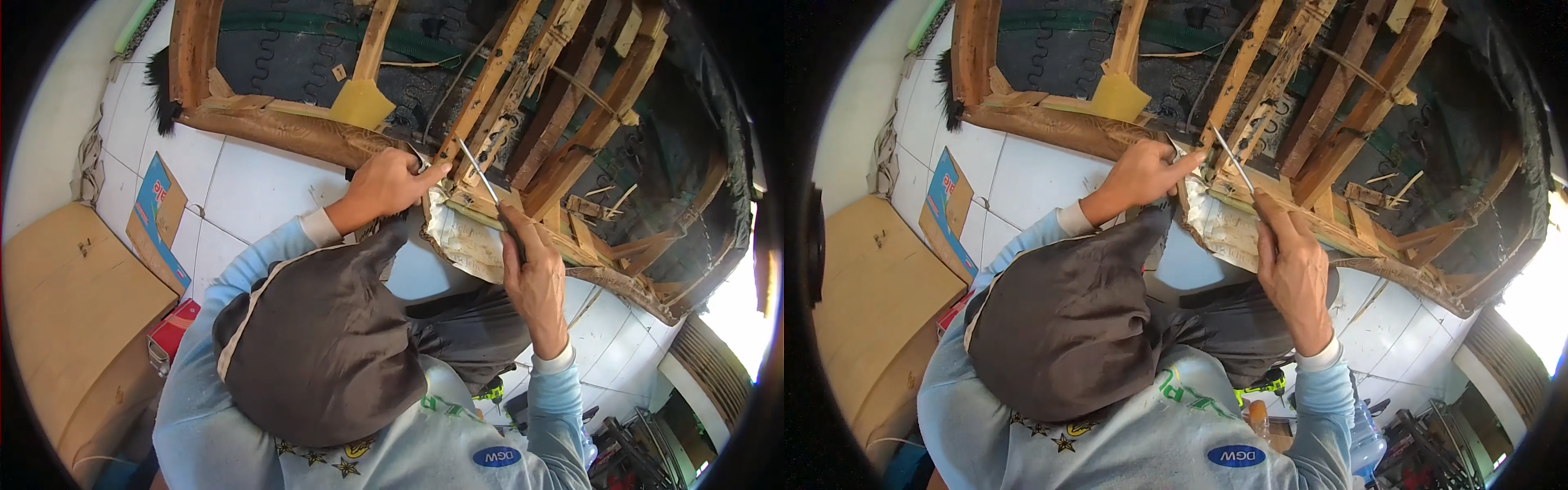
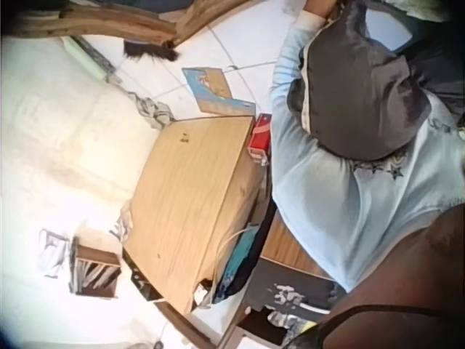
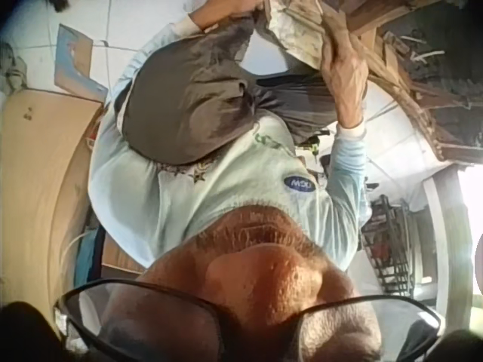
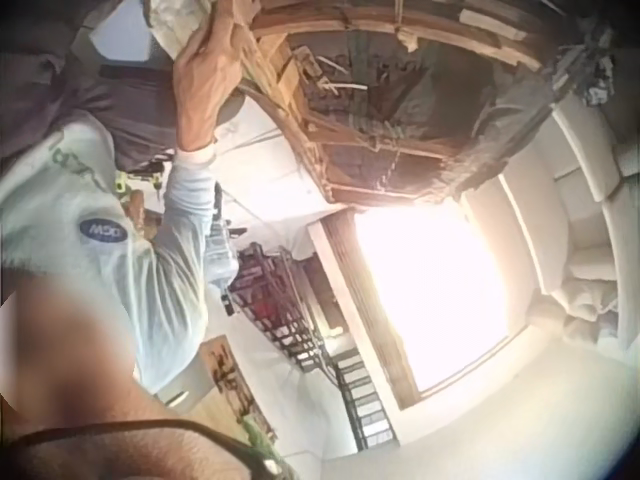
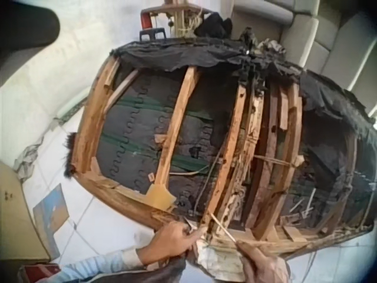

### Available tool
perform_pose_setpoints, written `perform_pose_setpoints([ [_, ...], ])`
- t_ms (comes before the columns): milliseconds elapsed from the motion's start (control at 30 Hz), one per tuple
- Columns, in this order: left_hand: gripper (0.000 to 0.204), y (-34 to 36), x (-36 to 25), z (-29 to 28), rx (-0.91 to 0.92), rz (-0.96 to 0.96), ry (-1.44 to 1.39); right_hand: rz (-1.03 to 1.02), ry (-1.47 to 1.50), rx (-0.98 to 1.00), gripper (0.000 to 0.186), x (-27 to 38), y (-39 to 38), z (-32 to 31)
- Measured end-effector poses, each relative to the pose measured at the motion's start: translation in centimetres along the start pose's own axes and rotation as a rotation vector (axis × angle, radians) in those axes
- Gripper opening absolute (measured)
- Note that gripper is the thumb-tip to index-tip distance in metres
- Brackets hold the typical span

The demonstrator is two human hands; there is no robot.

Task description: The person is repairing a wooden furniture frame by removing staples and fabric. They use a screwdriver to pry up staples and pliers to pull them out, then peel away the fabric covering the frame.

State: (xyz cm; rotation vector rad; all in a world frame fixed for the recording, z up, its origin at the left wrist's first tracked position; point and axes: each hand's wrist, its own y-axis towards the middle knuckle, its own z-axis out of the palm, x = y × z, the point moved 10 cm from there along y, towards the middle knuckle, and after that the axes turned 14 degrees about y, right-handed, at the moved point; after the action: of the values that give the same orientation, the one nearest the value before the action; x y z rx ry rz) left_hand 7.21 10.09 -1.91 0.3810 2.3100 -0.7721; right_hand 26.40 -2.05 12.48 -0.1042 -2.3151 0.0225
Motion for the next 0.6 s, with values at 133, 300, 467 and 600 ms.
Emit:
perform_pose_setpoints([
  [133,0.068,0.2,-0.5,0.5,0.073,-0.059,0.065,-0.005,-0.014,-0.022,0.035,2.2,-1.0,0.3],
  [300,0.067,0.9,0.6,1.6,-0.096,0.144,0.204,0.135,-0.1,-0.087,0.037,2.7,-1.6,3.2],
  [467,0.059,-1.2,1.7,2.5,-0.164,0.238,-0.053,0.12,-0.129,-0.092,0.033,1.3,1.5,6.4],
  [600,0.048,-3.4,0.5,1.5,-0.02,0.259,-0.068,0.066,-0.061,-0.121,0.033,0.1,2.1,5.8],
])
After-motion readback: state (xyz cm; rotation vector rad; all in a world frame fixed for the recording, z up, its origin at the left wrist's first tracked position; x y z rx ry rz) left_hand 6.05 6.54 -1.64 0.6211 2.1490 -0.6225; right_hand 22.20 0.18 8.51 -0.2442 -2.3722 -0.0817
